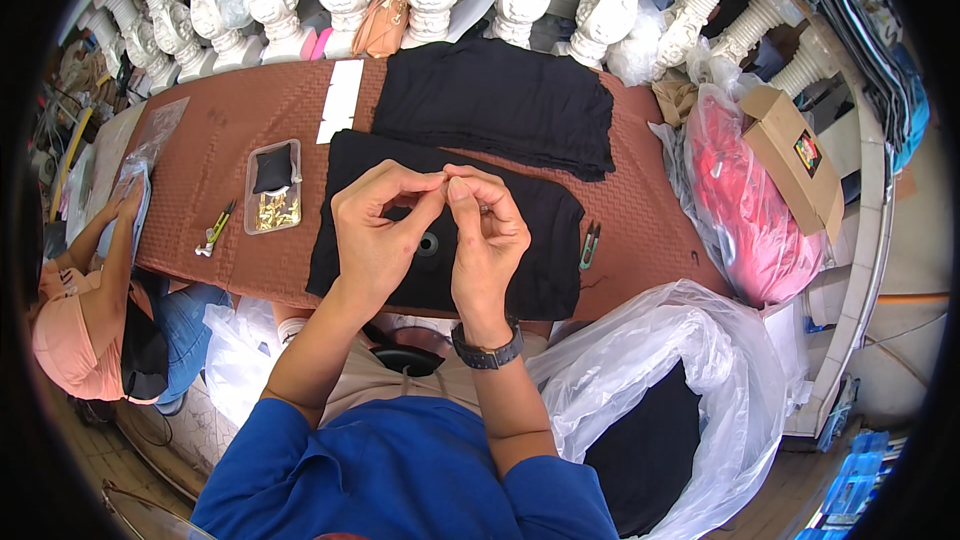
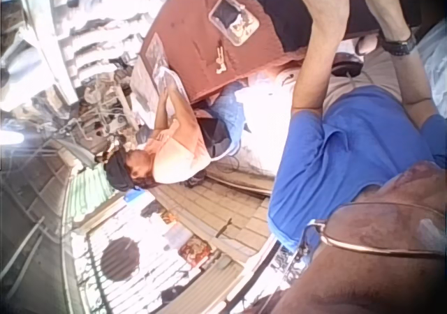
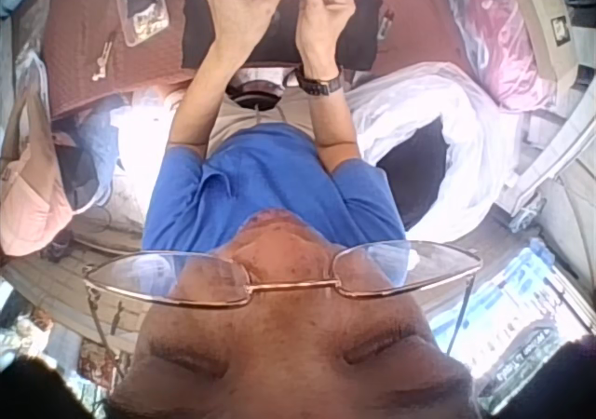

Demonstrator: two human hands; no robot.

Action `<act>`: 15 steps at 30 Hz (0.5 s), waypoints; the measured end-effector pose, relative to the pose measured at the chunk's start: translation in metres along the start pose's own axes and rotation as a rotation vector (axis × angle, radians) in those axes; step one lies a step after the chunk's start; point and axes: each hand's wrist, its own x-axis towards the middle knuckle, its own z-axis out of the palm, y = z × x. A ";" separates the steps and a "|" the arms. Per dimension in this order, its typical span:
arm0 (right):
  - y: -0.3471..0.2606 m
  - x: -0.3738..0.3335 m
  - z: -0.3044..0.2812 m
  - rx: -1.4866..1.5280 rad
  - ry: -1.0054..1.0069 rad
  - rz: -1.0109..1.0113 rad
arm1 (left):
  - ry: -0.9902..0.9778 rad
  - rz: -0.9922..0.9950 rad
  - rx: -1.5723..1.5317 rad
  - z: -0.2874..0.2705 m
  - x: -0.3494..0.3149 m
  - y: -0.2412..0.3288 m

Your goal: The person places a white label onto a black garment piece, pins it in place, and handles a spool of black thread.

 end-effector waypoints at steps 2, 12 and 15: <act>-0.001 0.001 0.001 0.003 0.009 -0.003 | -0.001 0.002 0.000 0.000 0.000 0.000; -0.002 0.002 0.002 -0.006 0.007 -0.006 | 0.000 -0.001 -0.001 0.000 0.001 0.000; -0.002 0.003 0.002 -0.014 0.006 -0.003 | 0.001 0.004 0.003 0.001 0.001 0.000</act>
